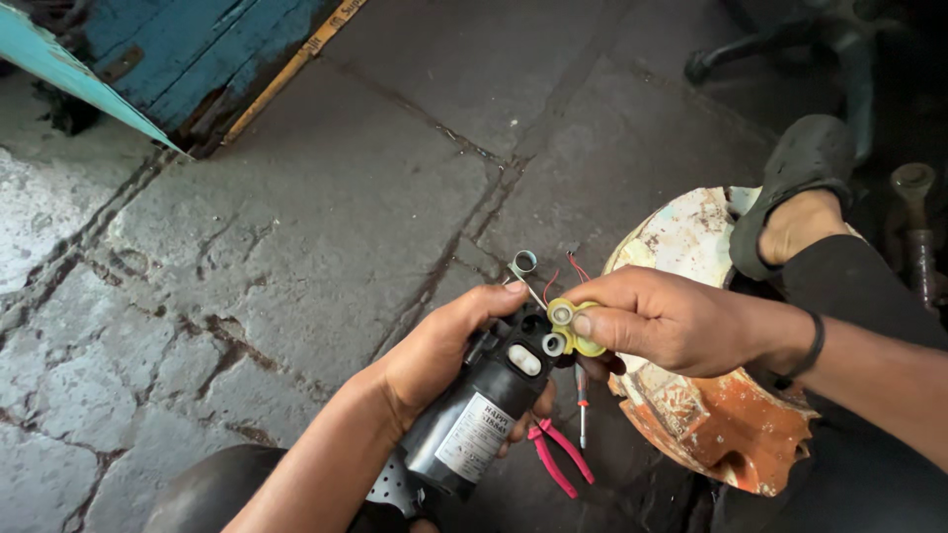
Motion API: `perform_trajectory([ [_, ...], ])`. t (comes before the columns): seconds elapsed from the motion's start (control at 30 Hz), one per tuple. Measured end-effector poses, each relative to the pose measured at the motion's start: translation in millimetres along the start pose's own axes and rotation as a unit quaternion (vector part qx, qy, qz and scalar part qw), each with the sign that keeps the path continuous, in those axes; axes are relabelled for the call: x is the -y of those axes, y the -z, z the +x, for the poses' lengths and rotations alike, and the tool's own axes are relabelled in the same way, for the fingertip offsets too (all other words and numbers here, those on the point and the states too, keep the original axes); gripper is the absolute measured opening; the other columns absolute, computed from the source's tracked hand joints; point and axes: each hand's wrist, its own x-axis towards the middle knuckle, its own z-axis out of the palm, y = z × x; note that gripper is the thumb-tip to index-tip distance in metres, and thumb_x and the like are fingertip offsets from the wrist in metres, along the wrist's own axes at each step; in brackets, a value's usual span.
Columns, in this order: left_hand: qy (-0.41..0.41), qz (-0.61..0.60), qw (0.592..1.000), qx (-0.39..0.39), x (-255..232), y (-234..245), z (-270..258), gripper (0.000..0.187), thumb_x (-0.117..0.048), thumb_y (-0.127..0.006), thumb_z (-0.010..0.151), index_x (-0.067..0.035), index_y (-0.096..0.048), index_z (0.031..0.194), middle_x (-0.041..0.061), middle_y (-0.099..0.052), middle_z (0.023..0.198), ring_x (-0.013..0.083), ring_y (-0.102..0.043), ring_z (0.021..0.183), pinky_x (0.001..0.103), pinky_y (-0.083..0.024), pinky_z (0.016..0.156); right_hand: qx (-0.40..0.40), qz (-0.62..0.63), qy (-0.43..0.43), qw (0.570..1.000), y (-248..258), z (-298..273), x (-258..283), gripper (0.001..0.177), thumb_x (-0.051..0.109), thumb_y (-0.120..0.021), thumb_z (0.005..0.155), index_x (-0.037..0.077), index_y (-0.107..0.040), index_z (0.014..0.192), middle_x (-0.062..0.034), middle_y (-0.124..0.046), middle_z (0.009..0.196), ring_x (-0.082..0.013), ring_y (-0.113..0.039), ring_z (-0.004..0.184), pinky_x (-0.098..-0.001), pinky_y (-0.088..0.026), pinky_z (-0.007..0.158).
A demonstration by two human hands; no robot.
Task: The person uses pliers to remove a yellow plastic piece from a black cylindrical component, then uses a screwdriver to tighten a screw on the same component.
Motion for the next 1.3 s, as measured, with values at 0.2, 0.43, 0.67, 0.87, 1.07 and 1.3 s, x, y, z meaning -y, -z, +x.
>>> perform_trajectory([
  [0.2,-0.017,-0.008,1.0,-0.005,-1,0,0,0.072,-0.059,-0.042,0.099,0.007,-0.067,0.094,0.022,-0.07,0.075,0.0282,-0.068,0.055,0.04,-0.058,0.049,-0.003,0.009,0.016,1.0,3,-2,0,0.038,0.029,-0.045,0.109,-0.002,-0.066,0.104,-0.0042,-0.067,0.081,-0.0119,-0.06,0.076,-0.0299,-0.051,0.071],
  [0.43,-0.02,-0.02,0.999,-0.046,-6,-4,-4,0.065,-0.059,-0.044,0.097,0.002,-0.068,0.094,0.019,-0.071,0.076,0.0274,-0.068,0.055,0.04,-0.058,0.049,-0.11,0.115,-0.011,0.987,8,2,-10,0.038,0.029,-0.049,0.101,-0.003,-0.071,0.103,-0.0116,-0.071,0.082,-0.0183,-0.068,0.078,-0.0328,-0.055,0.071],
  [0.67,-0.05,-0.03,0.996,-0.065,-8,-4,-8,0.067,-0.059,-0.046,0.097,0.005,-0.067,0.094,0.021,-0.071,0.074,0.0277,-0.068,0.053,0.041,-0.058,0.048,-0.23,0.264,0.002,0.937,17,9,-57,0.037,0.03,-0.055,0.1,-0.003,-0.064,0.088,-0.0155,-0.07,0.08,-0.0251,-0.069,0.075,-0.038,-0.055,0.068],
  [0.87,-0.095,0.016,0.989,-0.116,-11,-4,-20,0.064,-0.057,-0.045,0.094,0.001,-0.07,0.095,0.022,-0.072,0.075,0.0271,-0.068,0.052,0.042,-0.058,0.046,-0.291,0.039,-0.186,0.937,8,24,-170,0.058,0.048,-0.059,0.099,-0.002,-0.074,0.075,-0.0103,-0.071,0.067,-0.0155,-0.063,0.059,-0.0322,-0.051,0.058],
  [1.07,-0.096,0.001,0.987,-0.131,-13,-4,-23,0.064,-0.056,-0.045,0.095,0.002,-0.07,0.092,0.021,-0.072,0.074,0.0271,-0.067,0.052,0.041,-0.057,0.045,-0.237,0.023,-0.257,0.937,-50,45,-332,0.036,0.029,-0.071,0.091,-0.001,-0.075,0.073,-0.0117,-0.075,0.069,-0.0155,-0.073,0.055,-0.0281,-0.059,0.053],
  [1.3,-0.093,-0.002,0.985,-0.144,-19,3,-18,0.064,-0.056,-0.045,0.094,0.002,-0.071,0.091,0.02,-0.073,0.074,0.0267,-0.067,0.052,0.042,-0.057,0.045,-0.147,-0.091,-0.334,0.927,-153,48,-376,0.018,0.001,-0.063,0.079,0.008,-0.06,0.096,-0.0144,-0.074,0.08,-0.026,-0.076,0.064,-0.0395,-0.06,0.059],
])
